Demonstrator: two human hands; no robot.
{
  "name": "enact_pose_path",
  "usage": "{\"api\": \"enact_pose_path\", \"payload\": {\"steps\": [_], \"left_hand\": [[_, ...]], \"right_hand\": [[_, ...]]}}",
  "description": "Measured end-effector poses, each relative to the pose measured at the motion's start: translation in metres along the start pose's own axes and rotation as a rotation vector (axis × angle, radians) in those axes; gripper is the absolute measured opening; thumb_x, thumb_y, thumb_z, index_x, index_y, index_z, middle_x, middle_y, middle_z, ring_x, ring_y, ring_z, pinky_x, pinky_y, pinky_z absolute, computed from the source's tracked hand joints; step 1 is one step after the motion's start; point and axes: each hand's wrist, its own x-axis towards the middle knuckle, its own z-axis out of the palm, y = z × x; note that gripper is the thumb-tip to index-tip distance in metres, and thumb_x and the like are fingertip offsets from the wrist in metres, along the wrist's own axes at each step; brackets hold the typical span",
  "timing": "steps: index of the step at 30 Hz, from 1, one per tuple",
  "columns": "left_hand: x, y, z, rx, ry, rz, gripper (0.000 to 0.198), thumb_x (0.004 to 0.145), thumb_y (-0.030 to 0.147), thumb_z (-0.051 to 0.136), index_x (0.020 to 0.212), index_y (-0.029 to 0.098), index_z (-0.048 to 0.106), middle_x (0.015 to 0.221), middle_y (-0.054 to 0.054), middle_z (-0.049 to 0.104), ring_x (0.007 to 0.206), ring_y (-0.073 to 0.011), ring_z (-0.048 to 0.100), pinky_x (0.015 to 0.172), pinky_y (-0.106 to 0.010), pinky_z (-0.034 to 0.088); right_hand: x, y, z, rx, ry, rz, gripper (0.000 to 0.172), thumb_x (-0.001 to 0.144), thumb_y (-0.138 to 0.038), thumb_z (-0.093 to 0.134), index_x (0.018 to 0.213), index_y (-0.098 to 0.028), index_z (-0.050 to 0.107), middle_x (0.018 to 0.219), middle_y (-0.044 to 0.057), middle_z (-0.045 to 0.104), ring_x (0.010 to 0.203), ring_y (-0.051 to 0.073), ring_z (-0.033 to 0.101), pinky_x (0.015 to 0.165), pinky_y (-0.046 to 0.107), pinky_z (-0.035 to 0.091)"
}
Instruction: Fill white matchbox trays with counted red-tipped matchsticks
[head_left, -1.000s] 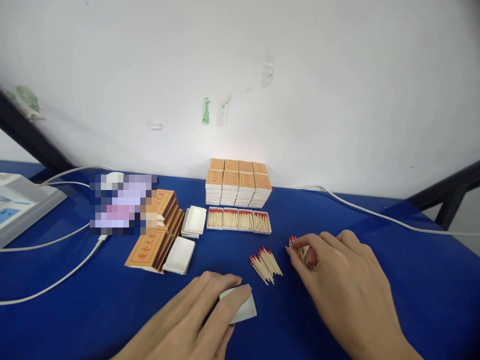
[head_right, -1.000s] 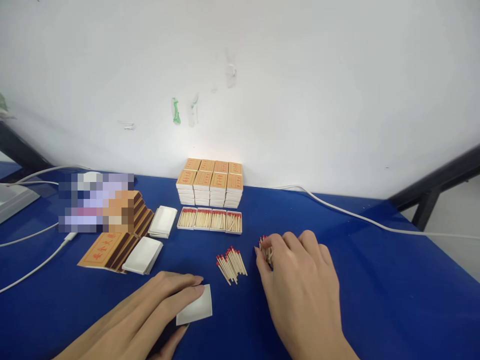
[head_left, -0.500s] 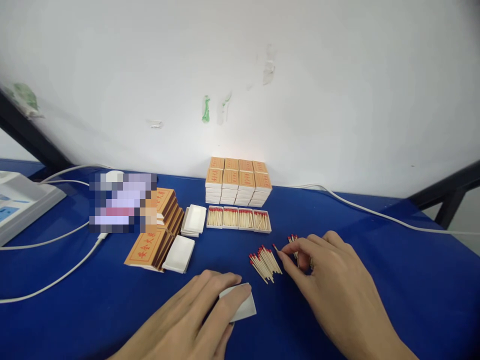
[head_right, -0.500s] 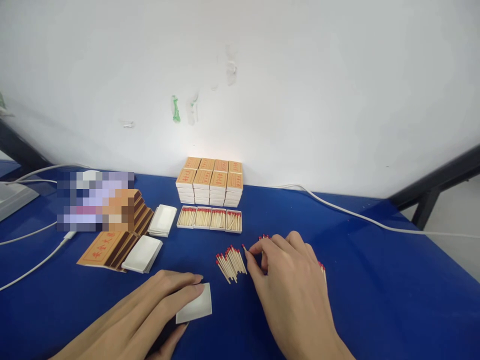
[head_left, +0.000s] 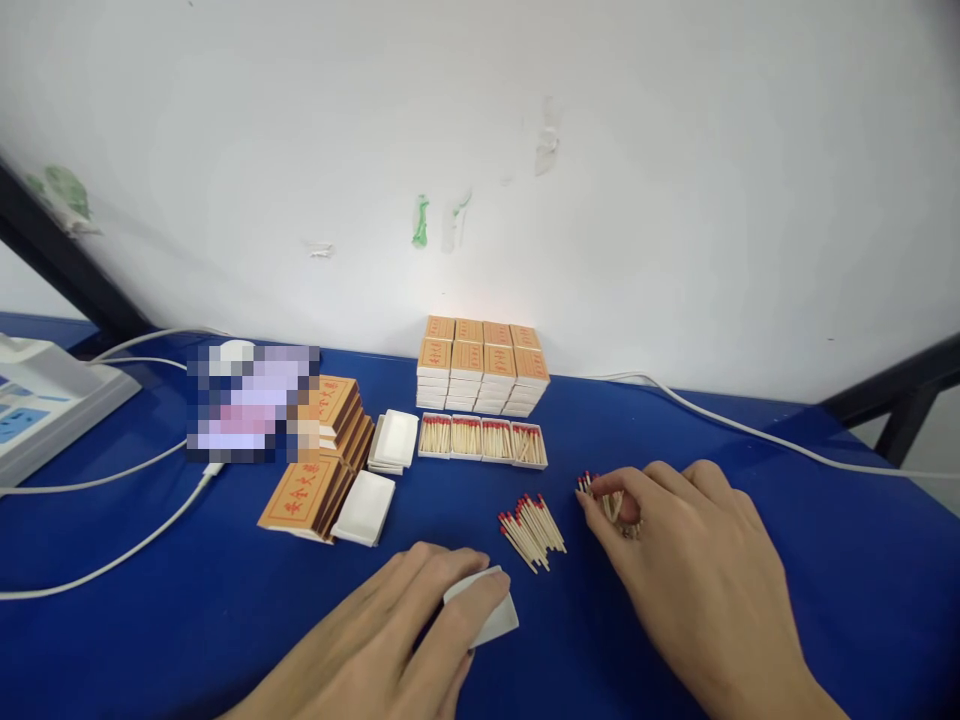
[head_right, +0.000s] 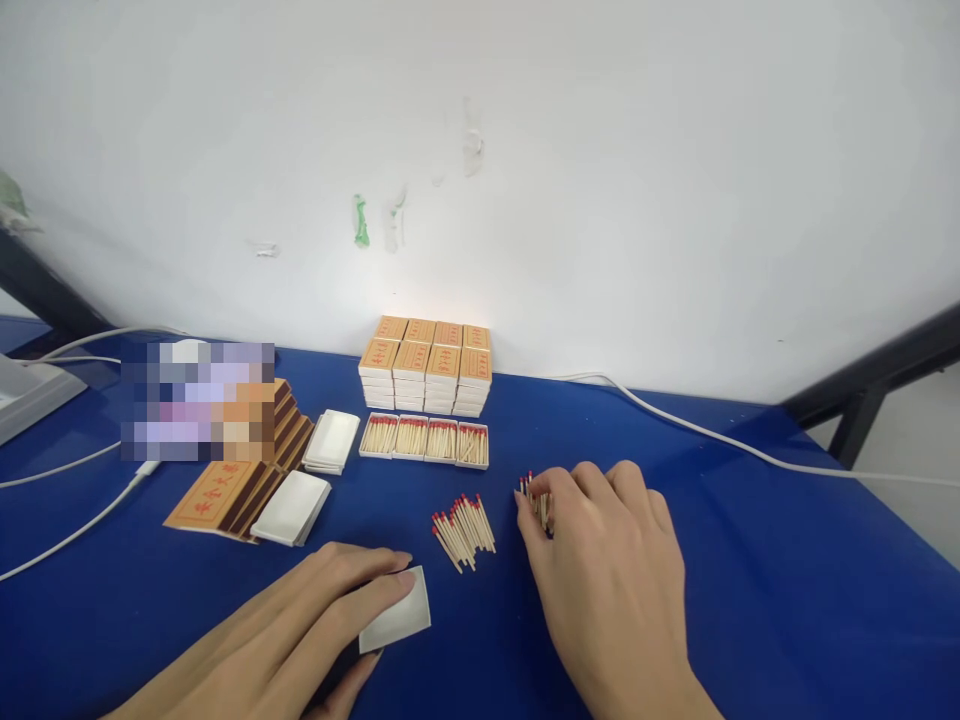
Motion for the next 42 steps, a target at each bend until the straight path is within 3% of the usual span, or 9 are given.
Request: {"api": "enact_pose_path", "payload": {"steps": [6,11,15,19,27,34,42], "left_hand": [[-0.002,0.000,-0.001,-0.006,-0.061,-0.009,0.054,0.106,0.001,0.048,0.157,0.015,0.058,0.147,-0.012,0.076,0.132,-0.0266,0.079,0.116,-0.042,0.063],[0.001,-0.001,0.000,0.008,0.037,0.002,0.052,0.105,0.001,0.045,0.152,0.015,0.062,0.141,-0.011,0.079,0.125,-0.0259,0.082,0.113,-0.040,0.065],[0.002,0.001,-0.004,0.014,-0.055,-0.022,0.052,0.107,0.002,0.046,0.155,0.017,0.060,0.148,-0.009,0.076,0.133,-0.0235,0.078,0.121,-0.039,0.059],[0.000,0.003,-0.006,0.024,-0.052,-0.016,0.051,0.107,0.002,0.045,0.153,0.017,0.061,0.146,-0.009,0.077,0.133,-0.0226,0.078,0.121,-0.039,0.060],[0.002,0.003,-0.007,0.032,-0.034,-0.007,0.050,0.106,0.001,0.045,0.150,0.016,0.064,0.142,-0.009,0.080,0.127,-0.0235,0.081,0.116,-0.039,0.064],[0.000,0.004,-0.006,0.054,-0.024,0.005,0.048,0.105,0.000,0.047,0.146,0.015,0.067,0.140,-0.010,0.081,0.124,-0.0248,0.082,0.115,-0.039,0.065],[0.002,0.003,-0.004,0.030,-0.033,-0.016,0.050,0.107,0.002,0.046,0.151,0.016,0.063,0.144,-0.010,0.079,0.129,-0.0239,0.081,0.118,-0.040,0.062]], "right_hand": [[0.000,-0.004,0.000,0.120,-0.045,0.010,0.038,0.112,-0.038,0.052,0.087,-0.025,0.077,0.077,0.008,0.069,0.081,0.030,0.054,0.075,0.044,0.039],[0.001,-0.011,-0.002,0.250,-0.131,0.035,0.033,0.110,-0.036,0.058,0.083,-0.027,0.076,0.074,0.005,0.065,0.080,0.028,0.055,0.074,0.042,0.041],[0.002,-0.008,-0.004,0.153,-0.058,0.060,0.037,0.112,-0.044,0.054,0.091,-0.025,0.078,0.077,0.007,0.068,0.082,0.031,0.055,0.075,0.045,0.040],[0.002,0.000,-0.001,0.021,-0.026,0.027,0.041,0.112,-0.045,0.051,0.088,-0.025,0.077,0.079,0.010,0.070,0.083,0.034,0.053,0.075,0.046,0.037],[0.001,-0.007,-0.001,0.154,-0.071,0.024,0.038,0.112,-0.037,0.052,0.083,-0.026,0.073,0.075,0.006,0.067,0.079,0.029,0.054,0.074,0.043,0.039],[0.001,-0.002,-0.001,0.033,-0.017,0.026,0.042,0.113,-0.047,0.050,0.094,-0.024,0.078,0.080,0.010,0.071,0.084,0.035,0.055,0.075,0.047,0.039],[0.001,-0.006,-0.001,0.108,-0.062,0.042,0.035,0.111,-0.039,0.053,0.090,-0.025,0.077,0.078,0.008,0.069,0.082,0.032,0.055,0.075,0.046,0.040]]}}
